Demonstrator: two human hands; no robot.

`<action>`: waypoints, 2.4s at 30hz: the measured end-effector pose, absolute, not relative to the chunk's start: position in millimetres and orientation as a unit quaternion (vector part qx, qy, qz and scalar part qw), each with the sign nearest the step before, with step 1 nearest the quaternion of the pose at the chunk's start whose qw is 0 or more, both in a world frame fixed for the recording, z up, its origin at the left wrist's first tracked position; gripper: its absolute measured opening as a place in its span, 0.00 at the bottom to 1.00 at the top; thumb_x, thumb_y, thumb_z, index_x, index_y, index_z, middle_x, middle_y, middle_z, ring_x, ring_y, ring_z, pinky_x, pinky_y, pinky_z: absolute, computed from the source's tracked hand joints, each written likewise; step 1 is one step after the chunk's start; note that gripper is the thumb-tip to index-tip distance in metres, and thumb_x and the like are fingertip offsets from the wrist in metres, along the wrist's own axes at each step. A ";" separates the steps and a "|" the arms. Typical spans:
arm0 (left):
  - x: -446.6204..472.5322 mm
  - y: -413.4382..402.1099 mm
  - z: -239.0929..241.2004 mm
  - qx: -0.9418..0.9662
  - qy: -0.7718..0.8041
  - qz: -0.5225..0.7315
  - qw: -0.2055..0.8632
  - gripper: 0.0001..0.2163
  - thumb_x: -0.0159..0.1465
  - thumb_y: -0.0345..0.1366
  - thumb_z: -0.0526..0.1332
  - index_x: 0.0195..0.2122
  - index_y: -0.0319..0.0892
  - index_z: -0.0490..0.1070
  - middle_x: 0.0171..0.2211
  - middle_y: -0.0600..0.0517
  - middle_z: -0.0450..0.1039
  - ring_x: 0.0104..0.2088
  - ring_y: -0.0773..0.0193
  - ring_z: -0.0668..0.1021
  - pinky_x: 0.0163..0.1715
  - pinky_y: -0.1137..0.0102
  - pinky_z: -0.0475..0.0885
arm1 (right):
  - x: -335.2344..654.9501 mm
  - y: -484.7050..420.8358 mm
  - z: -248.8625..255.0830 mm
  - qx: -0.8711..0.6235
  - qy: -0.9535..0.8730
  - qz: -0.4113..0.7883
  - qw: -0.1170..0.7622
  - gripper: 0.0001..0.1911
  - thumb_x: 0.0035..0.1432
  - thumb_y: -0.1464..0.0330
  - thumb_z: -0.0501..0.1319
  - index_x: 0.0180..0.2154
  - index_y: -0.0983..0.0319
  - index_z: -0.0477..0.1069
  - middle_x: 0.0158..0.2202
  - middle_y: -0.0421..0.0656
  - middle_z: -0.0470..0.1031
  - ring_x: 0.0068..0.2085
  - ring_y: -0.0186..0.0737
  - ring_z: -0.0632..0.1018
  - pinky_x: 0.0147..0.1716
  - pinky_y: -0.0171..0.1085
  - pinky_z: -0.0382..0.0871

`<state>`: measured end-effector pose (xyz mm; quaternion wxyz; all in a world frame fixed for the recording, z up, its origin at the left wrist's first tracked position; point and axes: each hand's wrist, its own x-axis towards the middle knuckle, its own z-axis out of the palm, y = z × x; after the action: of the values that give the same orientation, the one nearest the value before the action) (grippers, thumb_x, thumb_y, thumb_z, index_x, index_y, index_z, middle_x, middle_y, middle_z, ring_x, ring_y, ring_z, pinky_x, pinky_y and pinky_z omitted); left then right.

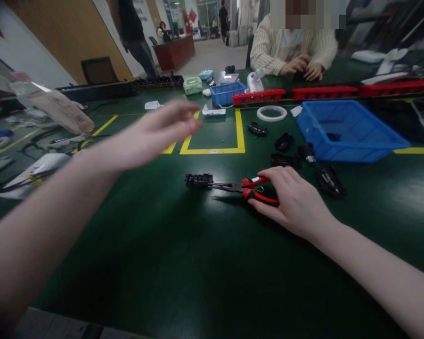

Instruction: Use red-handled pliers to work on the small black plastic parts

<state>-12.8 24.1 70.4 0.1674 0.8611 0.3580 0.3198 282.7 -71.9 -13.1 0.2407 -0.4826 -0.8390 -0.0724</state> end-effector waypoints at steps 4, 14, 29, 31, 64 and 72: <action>-26.5 9.4 27.5 0.892 0.393 0.134 0.179 0.31 0.62 0.48 0.67 0.61 0.35 0.65 0.56 0.39 0.69 0.55 0.46 0.74 0.54 0.51 0.71 | 281.0 -72.8 -11.4 -0.481 -0.832 -0.078 0.264 0.21 0.61 0.53 0.60 0.50 0.60 0.66 0.43 0.51 0.74 0.44 0.53 0.77 0.40 0.51 0.75; -25.6 -16.7 0.0 0.888 0.344 0.204 0.227 0.19 0.62 0.32 0.68 0.53 0.42 0.68 0.49 0.48 0.76 0.49 0.57 0.78 0.48 0.60 0.75 | 279.5 -77.9 -7.4 -0.435 -0.841 -0.119 0.298 0.30 0.57 0.57 0.66 0.57 0.60 0.65 0.47 0.53 0.74 0.45 0.54 0.78 0.42 0.52 0.76; -25.6 -21.0 2.4 0.936 0.233 0.181 0.192 0.12 0.66 0.31 0.65 0.50 0.40 0.69 0.47 0.47 0.77 0.48 0.58 0.78 0.47 0.61 0.76 | 281.3 -76.9 -10.5 -0.447 -0.844 -0.080 0.287 0.23 0.59 0.55 0.64 0.52 0.59 0.68 0.45 0.51 0.76 0.45 0.51 0.78 0.42 0.49 0.76; -25.6 -21.7 2.6 0.943 0.227 0.177 0.169 0.12 0.67 0.32 0.64 0.51 0.40 0.69 0.48 0.47 0.76 0.49 0.57 0.78 0.48 0.60 0.75 | 280.7 -77.0 -10.2 -0.450 -0.843 -0.077 0.285 0.23 0.59 0.54 0.64 0.51 0.59 0.68 0.45 0.51 0.76 0.44 0.51 0.79 0.41 0.49 0.76; -28.2 -15.9 2.4 0.895 0.241 0.193 0.322 0.13 0.64 0.30 0.66 0.49 0.39 0.72 0.47 0.48 0.77 0.48 0.59 0.78 0.48 0.63 0.74 | 284.3 -73.0 -8.3 -0.446 -0.860 -0.055 0.239 0.21 0.62 0.50 0.58 0.47 0.57 0.67 0.42 0.49 0.77 0.41 0.52 0.80 0.34 0.49 0.77; 8.7 -51.1 18.2 0.899 0.204 0.346 0.175 0.14 0.66 0.33 0.60 0.53 0.37 0.70 0.54 0.44 0.74 0.56 0.57 0.74 0.57 0.61 0.69 | 281.7 -72.9 -7.2 -0.443 -0.852 -0.067 0.272 0.18 0.61 0.53 0.61 0.45 0.59 0.69 0.39 0.49 0.78 0.38 0.51 0.80 0.33 0.46 0.75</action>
<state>8.7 -51.1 18.2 0.1750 0.8991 0.2036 0.3457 281.7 -72.9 -7.2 0.2717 -0.4430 -0.8518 -0.0666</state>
